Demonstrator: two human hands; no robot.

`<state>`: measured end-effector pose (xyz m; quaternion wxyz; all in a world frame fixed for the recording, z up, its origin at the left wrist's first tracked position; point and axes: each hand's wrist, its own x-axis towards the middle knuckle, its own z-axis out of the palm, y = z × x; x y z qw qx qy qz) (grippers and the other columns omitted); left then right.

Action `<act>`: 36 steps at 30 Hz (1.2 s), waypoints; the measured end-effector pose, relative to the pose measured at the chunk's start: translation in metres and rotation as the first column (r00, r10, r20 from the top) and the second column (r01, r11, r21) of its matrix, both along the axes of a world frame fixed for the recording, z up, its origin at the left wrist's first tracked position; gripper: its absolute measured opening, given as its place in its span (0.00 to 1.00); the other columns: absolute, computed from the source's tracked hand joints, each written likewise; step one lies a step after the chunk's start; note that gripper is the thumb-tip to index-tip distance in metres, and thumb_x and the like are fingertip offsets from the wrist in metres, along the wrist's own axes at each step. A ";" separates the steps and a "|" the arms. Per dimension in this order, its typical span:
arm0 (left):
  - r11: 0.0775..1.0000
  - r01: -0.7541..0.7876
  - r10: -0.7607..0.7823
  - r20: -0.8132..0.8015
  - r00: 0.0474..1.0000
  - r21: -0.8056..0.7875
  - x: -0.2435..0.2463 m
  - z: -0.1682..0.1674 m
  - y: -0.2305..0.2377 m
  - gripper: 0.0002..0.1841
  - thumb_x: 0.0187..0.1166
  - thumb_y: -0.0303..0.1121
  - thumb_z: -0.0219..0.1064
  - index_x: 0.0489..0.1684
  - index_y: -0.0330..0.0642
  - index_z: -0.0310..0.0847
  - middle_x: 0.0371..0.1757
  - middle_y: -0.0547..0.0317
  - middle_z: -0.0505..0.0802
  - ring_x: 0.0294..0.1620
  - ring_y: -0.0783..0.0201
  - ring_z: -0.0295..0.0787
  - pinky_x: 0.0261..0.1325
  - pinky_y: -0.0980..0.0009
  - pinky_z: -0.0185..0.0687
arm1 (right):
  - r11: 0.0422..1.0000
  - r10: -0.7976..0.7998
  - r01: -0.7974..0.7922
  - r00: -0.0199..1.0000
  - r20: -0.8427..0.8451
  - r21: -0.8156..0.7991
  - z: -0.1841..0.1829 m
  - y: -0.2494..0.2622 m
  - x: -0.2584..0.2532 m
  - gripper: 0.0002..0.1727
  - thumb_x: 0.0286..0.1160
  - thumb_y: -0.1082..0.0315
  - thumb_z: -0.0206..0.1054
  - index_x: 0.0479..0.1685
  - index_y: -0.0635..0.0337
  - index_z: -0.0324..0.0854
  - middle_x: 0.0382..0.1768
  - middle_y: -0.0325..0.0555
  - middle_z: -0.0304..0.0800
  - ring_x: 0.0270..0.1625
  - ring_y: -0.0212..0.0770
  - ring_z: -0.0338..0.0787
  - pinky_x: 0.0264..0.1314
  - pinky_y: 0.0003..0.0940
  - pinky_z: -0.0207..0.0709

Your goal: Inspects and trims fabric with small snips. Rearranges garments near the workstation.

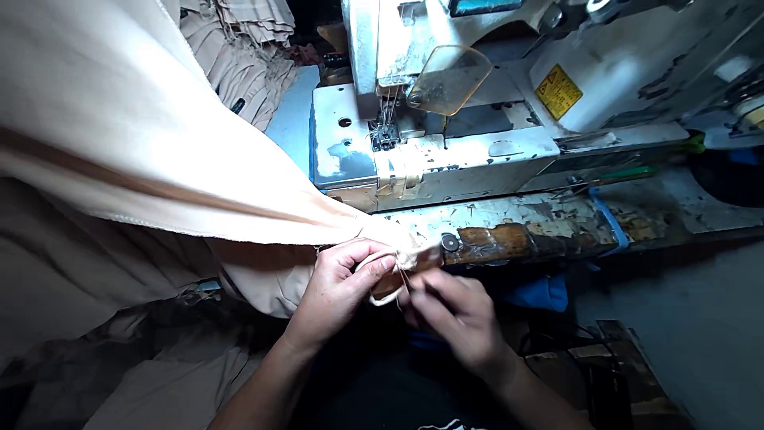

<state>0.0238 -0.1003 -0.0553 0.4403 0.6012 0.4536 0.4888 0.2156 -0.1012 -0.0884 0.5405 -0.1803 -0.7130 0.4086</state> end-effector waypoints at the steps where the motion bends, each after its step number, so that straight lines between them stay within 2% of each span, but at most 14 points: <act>1: 1.000 -0.020 0.020 -0.040 0.999 -0.004 -0.001 -0.003 0.002 0.07 0.81 0.29 0.67 0.37 0.42 0.92 0.30 0.70 0.92 0.30 0.81 0.85 0.37 0.84 0.81 | 0.993 0.072 -0.070 0.997 -0.018 0.096 0.009 -0.006 0.007 0.16 0.92 0.60 0.54 0.42 0.59 0.83 0.32 0.38 0.88 0.35 0.22 0.87 0.39 0.16 0.81; 4: 0.997 -0.042 0.041 -0.025 0.999 -0.063 -0.005 -0.008 0.002 0.07 0.80 0.29 0.67 0.37 0.42 0.92 0.29 0.67 0.92 0.30 0.79 0.87 0.38 0.81 0.83 | 0.981 0.060 -0.058 0.998 -0.005 0.183 0.029 -0.010 0.020 0.13 0.92 0.57 0.55 0.47 0.51 0.83 0.39 0.36 0.89 0.43 0.24 0.88 0.47 0.18 0.82; 6: 0.998 -0.011 0.012 0.010 1.000 -0.062 -0.005 -0.003 0.001 0.07 0.80 0.29 0.67 0.37 0.42 0.92 0.29 0.67 0.92 0.31 0.79 0.87 0.38 0.82 0.83 | 0.996 -0.074 0.073 0.997 0.022 0.046 0.024 0.014 0.015 0.11 0.88 0.59 0.61 0.54 0.53 0.85 0.40 0.32 0.92 0.34 0.15 0.85 0.34 0.11 0.80; 8: 1.000 0.002 -0.002 -0.021 1.000 -0.022 -0.007 0.004 -0.001 0.07 0.79 0.30 0.68 0.37 0.42 0.93 0.31 0.68 0.93 0.33 0.79 0.88 0.40 0.82 0.85 | 0.981 -0.028 0.057 0.987 0.157 -0.185 0.021 0.040 0.014 0.17 0.79 0.61 0.70 0.64 0.53 0.87 0.45 0.30 0.91 0.29 0.15 0.81 0.30 0.11 0.77; 11: 0.975 -0.098 0.164 -0.348 0.923 0.198 -0.015 0.013 -0.005 0.08 0.76 0.32 0.66 0.37 0.47 0.94 0.33 0.74 0.89 0.36 0.83 0.85 0.41 0.85 0.82 | 0.906 0.072 -0.010 0.989 0.130 -0.422 0.020 0.054 0.009 0.03 0.75 0.67 0.73 0.42 0.53 0.89 0.27 0.26 0.87 0.20 0.16 0.74 0.22 0.11 0.68; 14: 0.907 -0.187 0.377 -0.531 0.759 0.377 -0.026 0.014 -0.006 0.09 0.71 0.35 0.64 0.33 0.53 0.93 0.32 0.76 0.85 0.38 0.80 0.81 0.44 0.75 0.76 | 0.881 0.053 -0.019 0.997 0.059 -0.472 0.022 0.054 0.006 0.02 0.76 0.68 0.71 0.37 0.52 0.88 0.22 0.28 0.82 0.17 0.17 0.70 0.19 0.12 0.64; 16: 0.926 -0.210 0.338 -0.445 0.829 0.313 -0.030 0.017 -0.007 0.08 0.71 0.32 0.65 0.32 0.50 0.93 0.33 0.75 0.86 0.38 0.82 0.83 0.42 0.83 0.79 | 0.882 0.028 -0.005 0.999 0.042 -0.471 0.023 0.054 0.001 0.02 0.77 0.67 0.70 0.38 0.52 0.87 0.24 0.28 0.83 0.18 0.18 0.71 0.20 0.13 0.65; 18: 0.982 -0.179 0.185 -0.127 0.974 0.058 -0.030 0.023 -0.010 0.10 0.76 0.24 0.61 0.33 0.44 0.90 0.30 0.72 0.90 0.33 0.83 0.85 0.39 0.85 0.80 | 0.882 0.011 0.009 0.999 0.040 -0.471 0.024 0.052 -0.001 0.02 0.77 0.67 0.69 0.39 0.51 0.87 0.27 0.29 0.85 0.19 0.18 0.73 0.20 0.13 0.67; 21: 0.981 -0.043 0.100 0.299 0.949 -0.190 -0.031 0.026 -0.012 0.15 0.81 0.24 0.52 0.33 0.43 0.89 0.26 0.65 0.92 0.29 0.78 0.88 0.39 0.80 0.85 | 0.866 0.033 -0.023 0.999 0.012 -0.500 0.028 0.047 -0.004 0.02 0.78 0.68 0.69 0.40 0.52 0.87 0.25 0.30 0.85 0.16 0.18 0.71 0.16 0.12 0.63; 23: 0.988 -0.092 0.116 0.197 0.974 -0.126 -0.033 0.025 -0.015 0.11 0.83 0.27 0.59 0.32 0.44 0.87 0.24 0.67 0.90 0.27 0.79 0.87 0.37 0.81 0.84 | 0.863 0.045 -0.046 0.999 -0.014 -0.502 0.030 0.045 -0.006 0.02 0.78 0.68 0.69 0.40 0.53 0.87 0.24 0.30 0.84 0.15 0.17 0.69 0.16 0.13 0.62; 25: 0.970 -0.226 0.234 -0.107 0.966 0.086 -0.034 0.020 -0.018 0.04 0.77 0.33 0.70 0.34 0.46 0.88 0.24 0.73 0.89 0.26 0.84 0.84 0.33 0.86 0.80 | 0.867 0.043 -0.044 0.999 -0.015 -0.496 0.032 0.043 -0.009 0.01 0.78 0.68 0.70 0.39 0.52 0.86 0.23 0.28 0.83 0.15 0.17 0.68 0.16 0.12 0.62; 28: 0.873 -0.299 0.423 -0.293 0.857 0.386 -0.041 0.007 -0.019 0.06 0.74 0.36 0.72 0.40 0.46 0.92 0.36 0.72 0.91 0.38 0.84 0.86 0.43 0.86 0.82 | 0.892 0.028 -0.019 0.999 0.015 -0.451 0.033 0.038 -0.015 0.02 0.78 0.66 0.70 0.42 0.52 0.87 0.25 0.27 0.84 0.16 0.17 0.70 0.17 0.12 0.64; 32: 0.931 -0.266 0.276 -0.006 0.961 0.249 -0.050 0.015 -0.026 0.11 0.83 0.25 0.59 0.45 0.39 0.92 0.46 0.66 0.93 0.49 0.76 0.89 0.55 0.78 0.86 | 0.920 0.016 -0.009 1.000 0.016 -0.393 0.035 0.034 -0.026 0.03 0.77 0.65 0.71 0.41 0.52 0.87 0.24 0.24 0.84 0.17 0.15 0.72 0.18 0.11 0.66; 36: 0.980 -0.191 0.193 0.416 0.889 -0.046 -0.049 0.030 -0.033 0.15 0.87 0.23 0.50 0.44 0.41 0.87 0.36 0.63 0.94 0.40 0.73 0.91 0.51 0.73 0.88 | 0.913 0.076 -0.073 0.997 -0.008 -0.402 0.039 0.027 -0.033 0.04 0.76 0.66 0.72 0.43 0.54 0.88 0.24 0.25 0.86 0.18 0.15 0.73 0.19 0.11 0.68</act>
